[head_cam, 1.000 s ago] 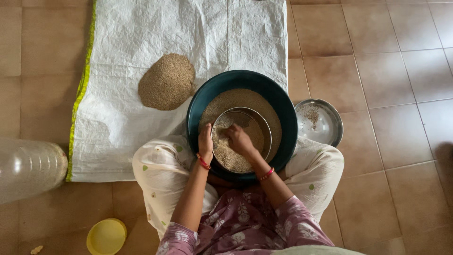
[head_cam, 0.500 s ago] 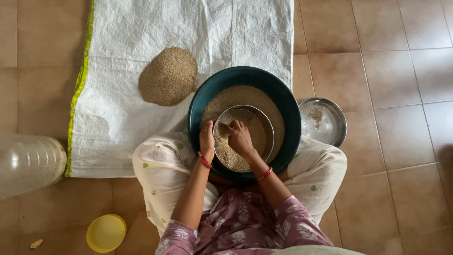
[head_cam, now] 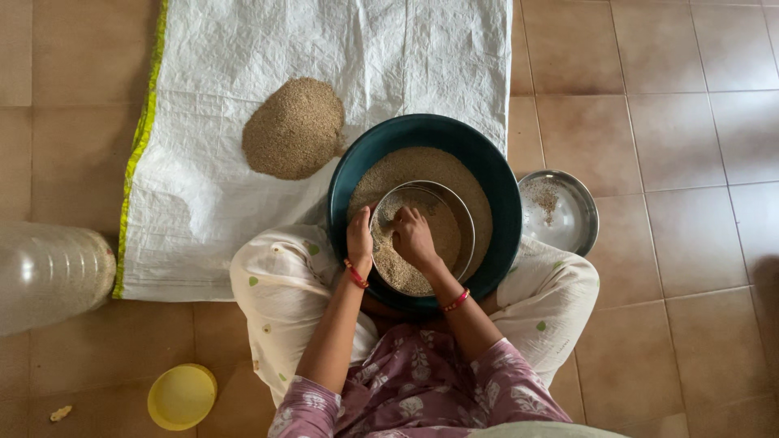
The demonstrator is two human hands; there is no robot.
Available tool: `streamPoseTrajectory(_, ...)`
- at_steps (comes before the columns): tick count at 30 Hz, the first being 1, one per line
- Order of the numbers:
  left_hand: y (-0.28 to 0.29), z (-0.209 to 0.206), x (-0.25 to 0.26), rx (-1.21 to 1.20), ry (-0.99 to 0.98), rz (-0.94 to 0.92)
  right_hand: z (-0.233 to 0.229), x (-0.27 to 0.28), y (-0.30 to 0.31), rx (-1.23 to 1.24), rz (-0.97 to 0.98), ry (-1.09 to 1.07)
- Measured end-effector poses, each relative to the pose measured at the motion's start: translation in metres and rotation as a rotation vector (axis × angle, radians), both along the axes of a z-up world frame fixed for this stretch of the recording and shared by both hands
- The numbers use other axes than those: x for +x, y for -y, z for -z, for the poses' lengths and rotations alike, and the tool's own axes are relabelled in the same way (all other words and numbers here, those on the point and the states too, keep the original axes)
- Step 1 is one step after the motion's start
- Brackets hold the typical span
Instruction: The person sits on the floor and sifts grains using a metal sieve placed over a large green bowl. They repeatedly shake the sieve to separate fine particles and manually pick out debris, placing it into a separate metal plate.
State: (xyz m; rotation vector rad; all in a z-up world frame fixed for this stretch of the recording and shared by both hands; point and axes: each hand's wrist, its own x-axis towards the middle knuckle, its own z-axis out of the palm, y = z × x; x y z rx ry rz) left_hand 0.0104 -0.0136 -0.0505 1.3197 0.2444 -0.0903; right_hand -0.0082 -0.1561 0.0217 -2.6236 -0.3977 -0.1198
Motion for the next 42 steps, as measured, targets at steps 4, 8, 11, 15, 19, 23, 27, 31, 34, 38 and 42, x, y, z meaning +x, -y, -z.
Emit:
streamPoseTrajectory(4, 0.001, 0.0, 0.001, -0.007, 0.003, 0.002, 0.006, 0.001, 0.006, 0.07, 0.071, -0.023)
streamPoseTrajectory(8, 0.002, 0.002, 0.001, -0.038, -0.046, -0.009, 0.004, 0.01, 0.008, -0.029, 0.072, -0.09)
streamPoseTrajectory(11, 0.005, 0.011, 0.002, -0.043, -0.178, -0.04, 0.011, 0.012, 0.006, -0.142, 0.051, -0.115)
streamPoseTrajectory(15, 0.007, 0.027, 0.004, -0.035, -0.213, -0.066, 0.017, 0.013, 0.008, -0.255, 0.193, -0.089)
streamPoseTrajectory(19, 0.007, 0.03, 0.003, -0.06, -0.247, -0.063, 0.005, 0.009, 0.013, -0.194, 0.197, -0.13)
streamPoseTrajectory(23, 0.005, 0.024, 0.003, -0.032, -0.137, -0.03, 0.011, -0.003, 0.009, -0.151, 0.126, -0.054)
streamPoseTrajectory(27, 0.006, 0.016, 0.004, -0.076, -0.125, -0.058, 0.016, 0.002, 0.016, -0.098, 0.235, -0.082)
streamPoseTrajectory(31, 0.004, 0.004, 0.001, 0.0, -0.075, -0.01, 0.008, 0.011, 0.013, -0.067, 0.174, -0.009)
streamPoseTrajectory(34, 0.004, 0.002, 0.001, -0.05, -0.075, -0.027, 0.002, 0.018, 0.002, -0.046, 0.146, -0.005)
streamPoseTrajectory(38, 0.005, 0.004, 0.002, -0.111, -0.074, -0.041, 0.003, 0.027, -0.009, -0.05, 0.113, 0.108)
streamPoseTrajectory(42, 0.003, -0.002, 0.002, -0.051, -0.185, -0.041, 0.01, 0.028, -0.012, -0.071, 0.136, 0.082)
